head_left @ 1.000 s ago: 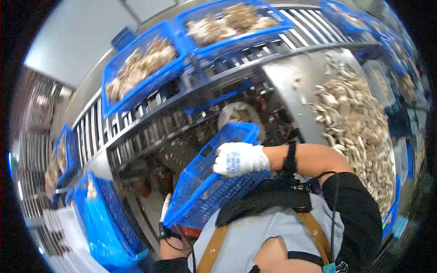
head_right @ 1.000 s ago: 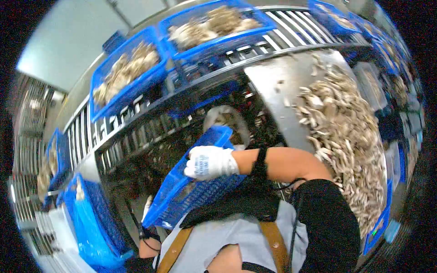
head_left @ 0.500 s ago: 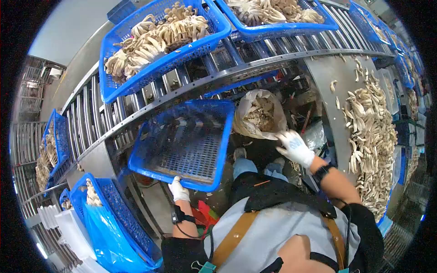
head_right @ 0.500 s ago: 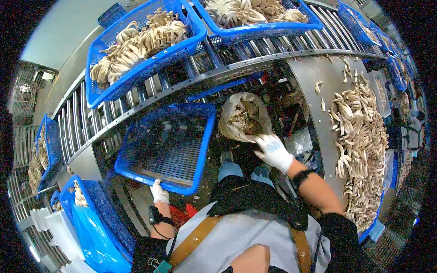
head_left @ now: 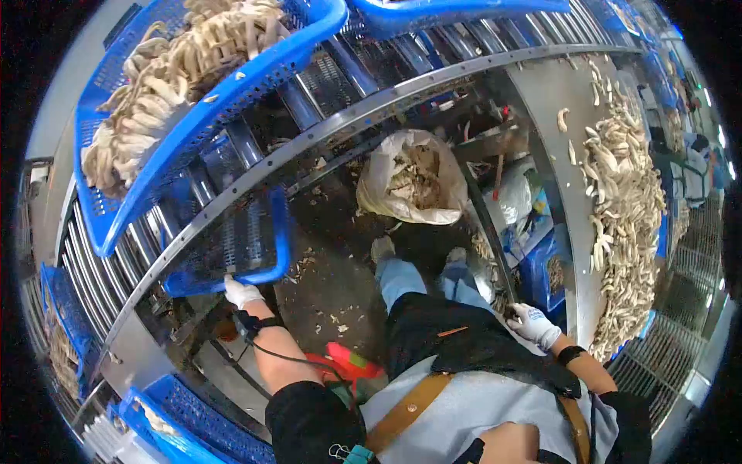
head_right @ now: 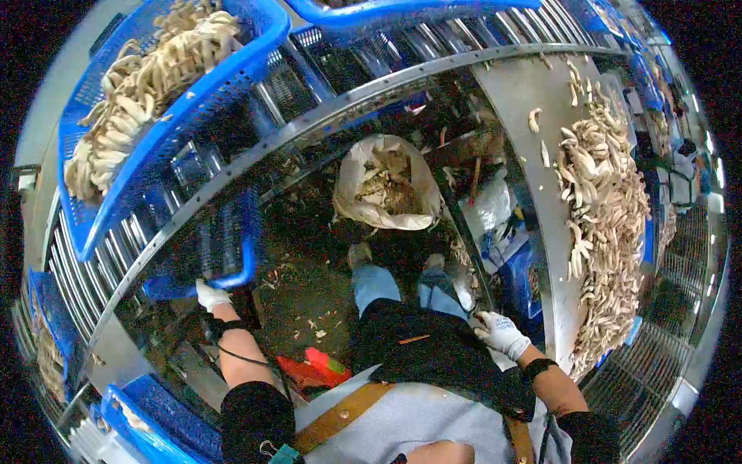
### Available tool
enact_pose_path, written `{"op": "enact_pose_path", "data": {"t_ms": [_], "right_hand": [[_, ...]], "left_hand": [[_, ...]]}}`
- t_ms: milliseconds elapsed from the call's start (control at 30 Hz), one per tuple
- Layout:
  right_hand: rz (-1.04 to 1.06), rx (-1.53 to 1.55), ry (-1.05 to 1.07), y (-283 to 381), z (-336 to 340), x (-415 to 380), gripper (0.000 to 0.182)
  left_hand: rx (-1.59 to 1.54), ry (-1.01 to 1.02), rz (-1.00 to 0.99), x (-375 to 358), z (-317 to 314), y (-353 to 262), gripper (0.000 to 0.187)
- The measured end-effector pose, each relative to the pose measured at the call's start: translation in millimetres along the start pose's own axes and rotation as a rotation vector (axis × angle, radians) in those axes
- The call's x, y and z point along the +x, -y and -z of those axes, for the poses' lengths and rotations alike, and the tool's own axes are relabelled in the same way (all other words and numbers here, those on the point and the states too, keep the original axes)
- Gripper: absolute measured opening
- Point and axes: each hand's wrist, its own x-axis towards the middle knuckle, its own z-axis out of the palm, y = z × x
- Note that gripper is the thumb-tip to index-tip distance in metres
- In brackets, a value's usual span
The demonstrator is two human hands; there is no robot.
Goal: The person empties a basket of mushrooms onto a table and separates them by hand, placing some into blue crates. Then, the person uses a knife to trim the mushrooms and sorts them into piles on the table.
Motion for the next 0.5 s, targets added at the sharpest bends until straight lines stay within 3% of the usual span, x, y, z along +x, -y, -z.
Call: {"op": "enact_pose_path", "data": {"t_ms": [100,200,233,300,400,500], "right_hand": [[0.037,0.030,-0.020,12,5,21,0.043],[0.047,0.040,-0.037,15,12,40,0.044],[0.065,0.067,-0.032,16,14,44,0.045],[0.060,0.107,-0.025,18,22,49,0.046],[0.043,0.180,-0.035,28,28,42,0.048],[0.039,0.255,-0.076,24,25,29,0.048]], "left_hand": [[0.135,0.180,-0.254,69,-28,15,0.039],[0.442,0.549,-0.838,171,-53,37,0.041],[0.474,0.624,-0.712,147,-63,30,0.044],[0.739,0.594,-0.794,109,-86,44,0.047],[1.355,0.118,-1.452,75,-61,57,0.044],[1.376,0.583,-1.242,2,-39,71,0.054]]}}
